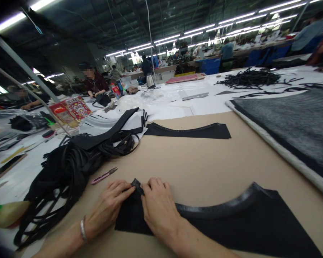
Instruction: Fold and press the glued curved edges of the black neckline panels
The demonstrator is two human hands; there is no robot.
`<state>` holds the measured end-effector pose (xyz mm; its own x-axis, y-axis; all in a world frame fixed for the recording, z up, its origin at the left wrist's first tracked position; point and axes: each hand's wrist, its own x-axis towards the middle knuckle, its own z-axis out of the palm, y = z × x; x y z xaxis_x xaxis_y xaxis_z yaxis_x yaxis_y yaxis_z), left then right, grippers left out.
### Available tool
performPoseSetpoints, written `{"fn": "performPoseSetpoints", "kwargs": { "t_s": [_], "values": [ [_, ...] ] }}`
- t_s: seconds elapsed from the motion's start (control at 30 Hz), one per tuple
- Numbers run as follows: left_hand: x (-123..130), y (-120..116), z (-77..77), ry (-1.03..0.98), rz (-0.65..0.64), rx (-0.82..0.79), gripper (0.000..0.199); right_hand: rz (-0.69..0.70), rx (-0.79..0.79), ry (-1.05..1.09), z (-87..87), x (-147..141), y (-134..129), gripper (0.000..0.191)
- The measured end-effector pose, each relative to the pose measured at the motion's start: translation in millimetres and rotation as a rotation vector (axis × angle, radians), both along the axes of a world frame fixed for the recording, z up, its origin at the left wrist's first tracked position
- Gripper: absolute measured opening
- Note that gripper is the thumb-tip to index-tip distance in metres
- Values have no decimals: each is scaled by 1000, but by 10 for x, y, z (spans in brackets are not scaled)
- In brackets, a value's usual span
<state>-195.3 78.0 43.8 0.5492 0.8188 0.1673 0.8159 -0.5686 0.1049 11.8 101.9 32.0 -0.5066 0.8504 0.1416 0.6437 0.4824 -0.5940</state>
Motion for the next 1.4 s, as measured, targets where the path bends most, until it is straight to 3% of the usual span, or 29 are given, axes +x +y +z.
{"fn": "performPoseSetpoints", "kwargs": {
  "t_s": [0.2, 0.33, 0.5, 0.93, 1.2, 1.4],
  "values": [
    [78, 229, 144, -198, 212, -130, 29, -75, -118, 57, 16, -152, 142, 16],
    [149, 474, 299, -89, 191, -322, 26, -90, -124, 46, 6, -203, 180, 13],
    [168, 586, 333, -49, 165, -364, 20, -104, -94, 63, -30, -236, 168, 15],
    [41, 494, 252, -7, 35, -264, 23, -37, 5, 63, -69, -174, 27, 19],
    [-99, 392, 200, 76, -64, -134, 36, 8, 91, 8, -142, -169, -5, 21],
    [-162, 335, 152, 132, -100, -3, 49, 73, 167, -105, -139, -171, -57, 39]
  ]
}}
